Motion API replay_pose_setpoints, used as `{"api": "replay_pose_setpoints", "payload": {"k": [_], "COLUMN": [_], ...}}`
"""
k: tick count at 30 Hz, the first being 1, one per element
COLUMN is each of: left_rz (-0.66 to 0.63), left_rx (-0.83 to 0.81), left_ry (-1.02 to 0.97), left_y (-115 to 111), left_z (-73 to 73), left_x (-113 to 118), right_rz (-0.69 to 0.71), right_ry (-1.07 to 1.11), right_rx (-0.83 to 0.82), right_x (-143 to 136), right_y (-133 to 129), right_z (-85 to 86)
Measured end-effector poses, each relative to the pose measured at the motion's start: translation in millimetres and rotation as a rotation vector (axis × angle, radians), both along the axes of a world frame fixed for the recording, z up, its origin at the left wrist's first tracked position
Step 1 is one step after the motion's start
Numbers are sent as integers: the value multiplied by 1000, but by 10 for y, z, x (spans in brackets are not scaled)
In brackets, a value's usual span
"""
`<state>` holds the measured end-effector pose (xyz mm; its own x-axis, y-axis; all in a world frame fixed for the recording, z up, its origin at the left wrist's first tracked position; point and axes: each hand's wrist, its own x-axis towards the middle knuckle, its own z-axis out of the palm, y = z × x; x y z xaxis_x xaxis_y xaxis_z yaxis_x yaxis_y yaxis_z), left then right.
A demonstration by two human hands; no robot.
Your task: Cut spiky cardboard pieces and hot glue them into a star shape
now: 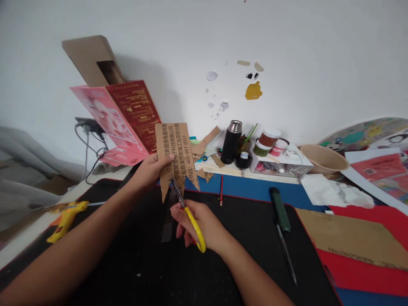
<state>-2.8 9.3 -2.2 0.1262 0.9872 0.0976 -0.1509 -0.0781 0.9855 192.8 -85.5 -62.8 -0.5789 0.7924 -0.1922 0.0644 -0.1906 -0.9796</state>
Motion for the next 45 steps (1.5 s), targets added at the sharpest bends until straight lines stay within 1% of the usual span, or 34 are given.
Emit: {"api": "replay_pose_setpoints", "payload": {"k": [7, 13, 19, 23, 27, 34, 40, 45], "left_rz": [-19, -31, -8, -17, -6, 0, -20, 4], "left_rx": [-9, -24, -5, -3, 3, -13, -30, -32], "left_ry": [7, 9, 43, 61, 59, 29, 4, 18], "left_y": [14, 5, 17, 23, 23, 25, 25, 26], "left_z": [-36, -30, -46, -39, -21, -21, -35, -64], "left_x": [3, 14, 12, -8, -19, -12, -6, 8], "right_rz": [2, -7, -21, -19, -16, -9, 2, -13], "right_ry": [-9, 3, 11, -4, -11, -4, 23, 13], "right_rx": [-9, -2, -6, -9, 2, -5, -42, -40], "right_x": [-1, -8, -20, -11, 2, 0, -17, -29], "right_y": [4, -28, -21, 4, 2, -6, -5, -5], "right_z": [34, 19, -18, 5, 24, 6, 59, 94]}}
